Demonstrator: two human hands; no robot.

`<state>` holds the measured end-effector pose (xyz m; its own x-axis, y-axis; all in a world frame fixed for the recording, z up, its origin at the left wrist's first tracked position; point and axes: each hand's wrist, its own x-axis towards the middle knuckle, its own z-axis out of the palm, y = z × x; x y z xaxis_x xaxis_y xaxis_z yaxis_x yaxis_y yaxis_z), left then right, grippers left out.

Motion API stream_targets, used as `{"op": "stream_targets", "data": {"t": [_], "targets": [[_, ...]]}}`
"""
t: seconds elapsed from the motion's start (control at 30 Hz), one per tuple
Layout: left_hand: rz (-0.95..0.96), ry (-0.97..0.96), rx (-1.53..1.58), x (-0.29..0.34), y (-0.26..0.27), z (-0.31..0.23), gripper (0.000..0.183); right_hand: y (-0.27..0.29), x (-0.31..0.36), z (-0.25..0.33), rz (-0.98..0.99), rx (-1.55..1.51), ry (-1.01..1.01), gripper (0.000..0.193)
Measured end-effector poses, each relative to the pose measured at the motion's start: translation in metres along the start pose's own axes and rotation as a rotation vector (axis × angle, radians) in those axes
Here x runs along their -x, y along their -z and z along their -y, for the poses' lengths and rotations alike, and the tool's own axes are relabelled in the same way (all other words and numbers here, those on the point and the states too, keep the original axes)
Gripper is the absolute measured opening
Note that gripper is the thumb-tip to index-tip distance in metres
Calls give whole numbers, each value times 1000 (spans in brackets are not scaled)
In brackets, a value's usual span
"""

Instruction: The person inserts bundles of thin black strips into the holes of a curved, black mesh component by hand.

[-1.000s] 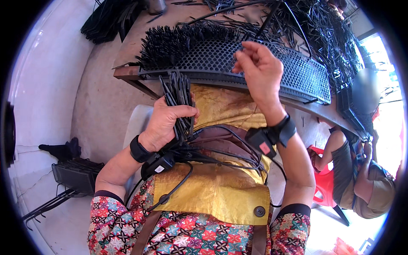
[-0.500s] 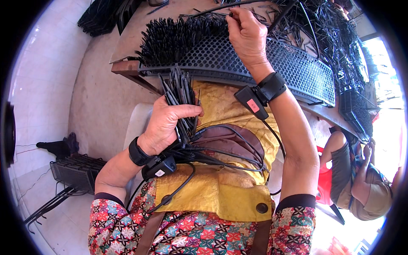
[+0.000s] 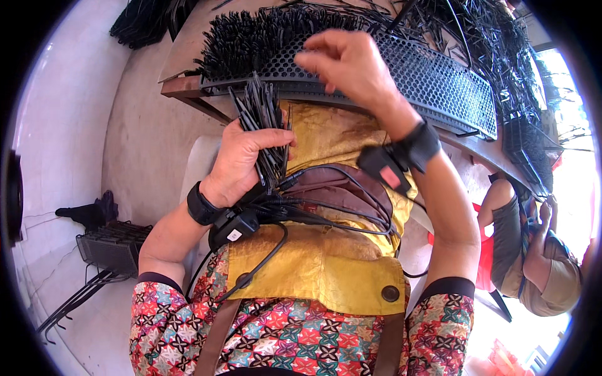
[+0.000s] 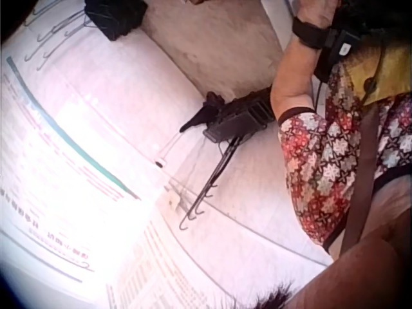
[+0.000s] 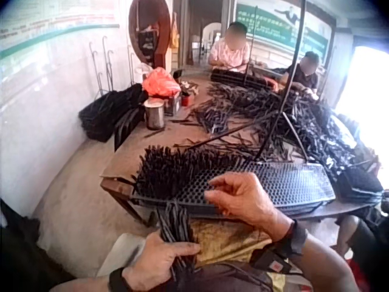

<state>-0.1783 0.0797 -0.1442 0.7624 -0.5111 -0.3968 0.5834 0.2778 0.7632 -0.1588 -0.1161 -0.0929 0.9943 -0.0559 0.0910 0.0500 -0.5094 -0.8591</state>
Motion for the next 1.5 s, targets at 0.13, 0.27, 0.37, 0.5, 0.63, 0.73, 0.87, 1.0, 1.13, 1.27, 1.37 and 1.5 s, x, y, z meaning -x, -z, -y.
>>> {"op": "stream_targets", "data": {"t": [0.13,0.27,0.37,0.5,0.63,0.73,0.87,1.0,1.13,1.27,1.37,1.5], "targets": [[54,13,11,-1,-6,-1,20,-10,43,-1,246,-375,-164,19],[88,-4,38,2,-7,1,21,-6,50,0,90,-344,-168,13],[58,20,50,0,-2,2,24,14,25,-6,-283,-164,61,12],[103,65,44,-1,-2,5,22,31,-27,-29,-574,130,421,14],[105,80,-6,2,-5,2,24,26,-49,-32,-626,359,596,9],[101,61,-10,3,-5,1,26,19,-63,-42,-649,494,796,8],[89,48,22,2,-8,1,18,18,-62,-53,-454,614,771,16],[136,75,-27,1,-3,2,28,18,-66,-61,-243,819,649,16],[178,81,-17,-1,-2,1,28,11,-54,-58,-234,555,523,19],[233,91,8,-2,-1,2,28,7,1,-17,40,-99,14,27],[271,75,29,-1,-5,0,16,0,28,-8,142,-362,-104,22],[304,97,5,4,-12,-3,19,-6,50,-9,122,-403,-133,13]]}}
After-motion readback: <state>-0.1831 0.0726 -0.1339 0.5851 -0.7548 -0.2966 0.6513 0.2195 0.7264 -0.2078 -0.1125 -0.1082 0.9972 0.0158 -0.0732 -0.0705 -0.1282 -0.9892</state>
